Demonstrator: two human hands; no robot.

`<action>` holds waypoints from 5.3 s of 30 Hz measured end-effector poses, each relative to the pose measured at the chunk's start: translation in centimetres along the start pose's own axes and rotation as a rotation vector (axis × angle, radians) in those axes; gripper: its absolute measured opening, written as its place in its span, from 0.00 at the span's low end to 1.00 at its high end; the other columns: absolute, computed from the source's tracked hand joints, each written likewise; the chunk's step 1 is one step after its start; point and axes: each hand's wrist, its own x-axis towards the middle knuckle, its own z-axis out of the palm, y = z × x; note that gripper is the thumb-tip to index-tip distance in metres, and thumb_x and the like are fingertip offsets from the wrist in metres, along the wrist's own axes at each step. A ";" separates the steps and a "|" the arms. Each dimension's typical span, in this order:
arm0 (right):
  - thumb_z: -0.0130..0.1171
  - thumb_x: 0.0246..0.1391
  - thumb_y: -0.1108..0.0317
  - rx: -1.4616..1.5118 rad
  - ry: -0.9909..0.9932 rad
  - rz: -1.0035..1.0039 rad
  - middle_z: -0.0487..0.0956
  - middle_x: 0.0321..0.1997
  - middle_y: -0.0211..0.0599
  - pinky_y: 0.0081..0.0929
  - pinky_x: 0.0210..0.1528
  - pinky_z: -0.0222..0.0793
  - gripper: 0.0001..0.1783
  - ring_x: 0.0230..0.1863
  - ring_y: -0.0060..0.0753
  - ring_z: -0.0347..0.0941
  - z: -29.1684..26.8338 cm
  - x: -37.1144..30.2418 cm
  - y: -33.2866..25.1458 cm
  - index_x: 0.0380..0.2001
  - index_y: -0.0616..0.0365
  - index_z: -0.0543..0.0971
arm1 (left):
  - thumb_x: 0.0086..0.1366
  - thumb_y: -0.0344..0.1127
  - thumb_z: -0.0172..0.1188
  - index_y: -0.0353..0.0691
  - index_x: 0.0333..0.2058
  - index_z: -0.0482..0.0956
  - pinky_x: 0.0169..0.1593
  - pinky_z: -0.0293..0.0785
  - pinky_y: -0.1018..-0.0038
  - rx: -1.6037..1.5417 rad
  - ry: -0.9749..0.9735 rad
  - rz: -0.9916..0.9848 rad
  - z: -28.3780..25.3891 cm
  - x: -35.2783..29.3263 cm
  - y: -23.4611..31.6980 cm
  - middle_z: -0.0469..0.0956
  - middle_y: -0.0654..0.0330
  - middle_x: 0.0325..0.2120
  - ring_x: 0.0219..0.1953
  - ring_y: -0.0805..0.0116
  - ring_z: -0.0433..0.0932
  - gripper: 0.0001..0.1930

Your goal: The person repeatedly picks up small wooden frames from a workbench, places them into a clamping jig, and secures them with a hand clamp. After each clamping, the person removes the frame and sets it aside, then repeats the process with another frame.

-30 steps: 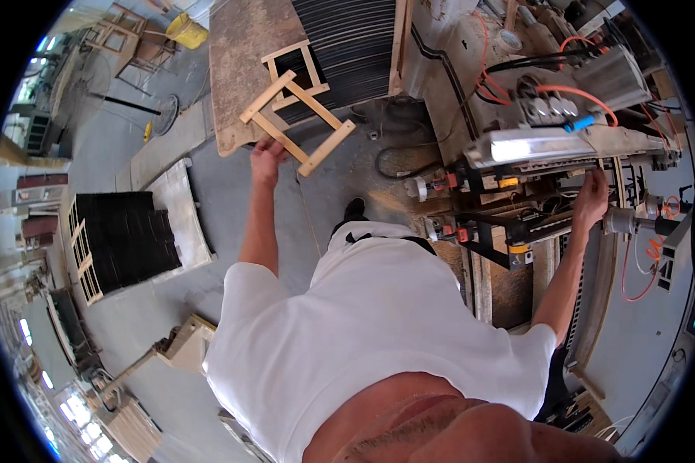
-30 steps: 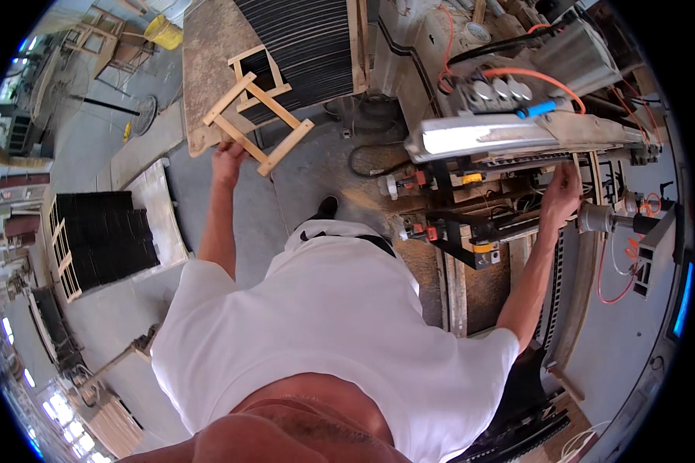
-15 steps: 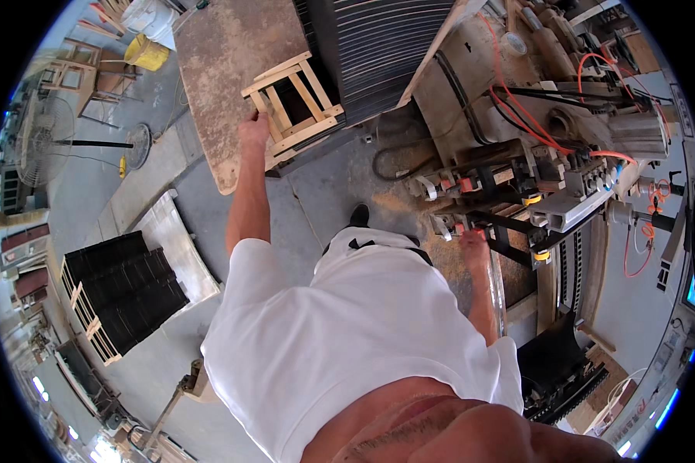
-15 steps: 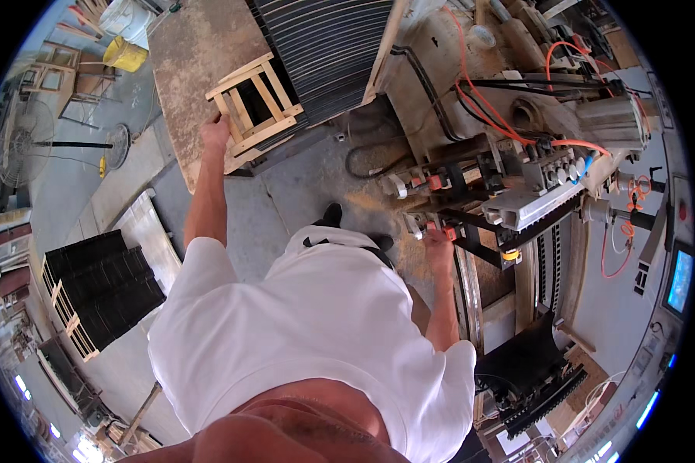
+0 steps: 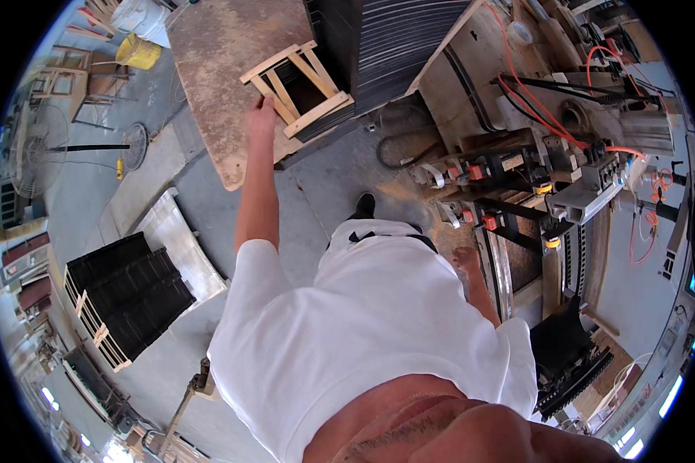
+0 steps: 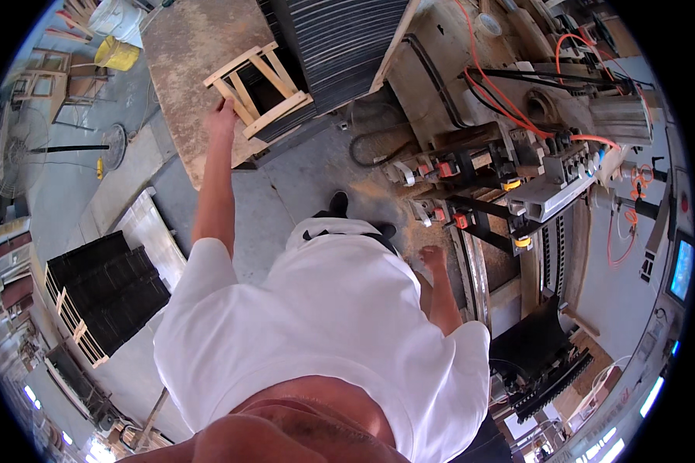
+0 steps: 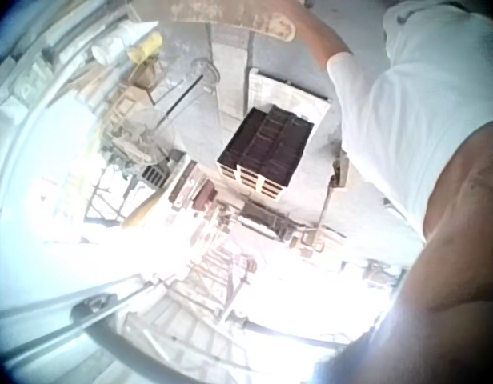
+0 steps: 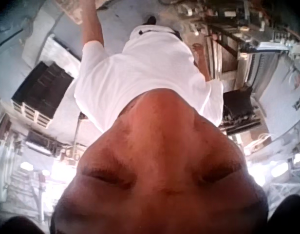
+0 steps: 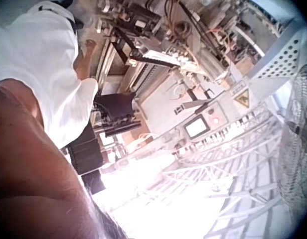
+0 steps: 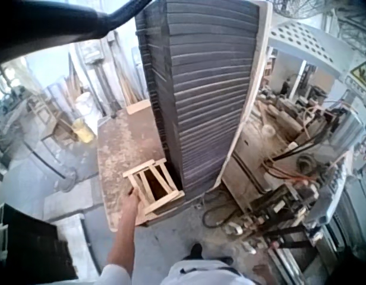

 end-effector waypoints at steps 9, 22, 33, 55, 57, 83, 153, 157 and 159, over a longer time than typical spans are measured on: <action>0.57 0.50 0.66 -0.521 0.320 -0.283 0.78 0.18 0.30 0.21 0.22 0.66 0.09 0.19 0.20 0.72 8.2 -2.6 -3.5 0.24 0.60 0.82 | 0.57 0.43 0.62 0.35 0.48 0.75 0.50 0.69 0.57 0.881 0.093 0.548 4.1 -2.2 -0.6 0.78 0.48 0.41 0.47 0.47 0.75 0.23; 0.54 0.54 0.72 -0.478 0.375 -0.433 0.78 0.22 0.31 0.22 0.21 0.66 0.08 0.19 0.21 0.70 5.8 -3.9 5.7 0.25 0.61 0.81 | 0.47 0.36 0.69 0.35 0.46 0.77 0.49 0.72 0.61 0.919 -0.377 0.868 7.9 -7.0 -2.8 0.80 0.47 0.35 0.40 0.48 0.78 0.26; 0.61 0.50 0.69 -0.683 1.181 -0.861 0.79 0.43 0.45 0.37 0.47 0.72 0.14 0.46 0.49 0.75 3.3 -35.7 -5.5 0.42 0.57 0.78 | 0.56 0.31 0.64 0.27 0.47 0.74 0.52 0.70 0.59 0.853 -0.279 1.097 11.1 -16.4 -3.2 0.75 0.39 0.45 0.48 0.45 0.74 0.21; 0.51 0.63 0.54 -0.679 2.144 0.098 0.78 0.51 0.32 0.28 0.58 0.64 0.19 0.55 0.30 0.72 -1.6 -81.4 15.8 0.52 0.50 0.77 | 0.63 0.33 0.59 0.32 0.44 0.77 0.39 0.74 0.77 -0.021 -1.401 0.185 47.3 -54.1 -3.0 0.79 0.60 0.33 0.35 0.74 0.77 0.13; 0.52 0.62 0.55 -0.593 2.267 0.241 0.79 0.51 0.31 0.27 0.59 0.64 0.18 0.55 0.29 0.72 -0.8 -78.7 10.7 0.51 0.49 0.77 | 0.65 0.35 0.57 0.32 0.51 0.71 0.46 0.75 0.73 0.001 -1.420 0.071 53.7 -53.9 -1.9 0.75 0.55 0.43 0.43 0.66 0.76 0.18; 0.62 0.46 0.69 -0.893 1.343 -1.298 0.81 0.33 0.32 0.36 0.40 0.67 0.06 0.36 0.38 0.74 -18.8 -29.2 -26.6 0.30 0.55 0.81 | 0.66 0.33 0.56 0.39 0.51 0.72 0.49 0.74 0.67 -0.284 -1.454 -0.684 53.6 -52.0 -3.9 0.76 0.61 0.45 0.47 0.67 0.75 0.16; 0.58 0.56 0.60 -0.600 1.034 -1.248 0.81 0.43 0.45 0.32 0.47 0.71 0.19 0.44 0.38 0.78 -13.9 -15.6 -42.7 0.47 0.60 0.78 | 0.61 0.32 0.62 0.31 0.42 0.77 0.33 0.72 0.79 -0.199 0.070 -0.025 2.1 -26.7 -2.0 0.78 0.61 0.33 0.31 0.73 0.76 0.13; 0.58 0.56 0.69 -0.317 0.791 -1.332 0.82 0.40 0.42 0.29 0.46 0.71 0.13 0.40 0.33 0.77 -1.7 -18.4 -34.8 0.42 0.64 0.80 | 0.61 0.33 0.63 0.31 0.41 0.77 0.35 0.77 0.76 -0.228 0.009 0.007 -1.1 -16.1 1.1 0.78 0.60 0.32 0.33 0.72 0.78 0.13; 0.58 0.56 0.71 -0.384 0.776 -1.375 0.82 0.39 0.40 0.26 0.46 0.71 0.11 0.39 0.29 0.77 3.1 -18.3 -31.1 0.41 0.65 0.80 | 0.61 0.33 0.62 0.31 0.44 0.77 0.35 0.77 0.77 -0.180 -0.023 -0.014 -2.3 -10.4 1.4 0.79 0.60 0.32 0.33 0.72 0.79 0.14</action>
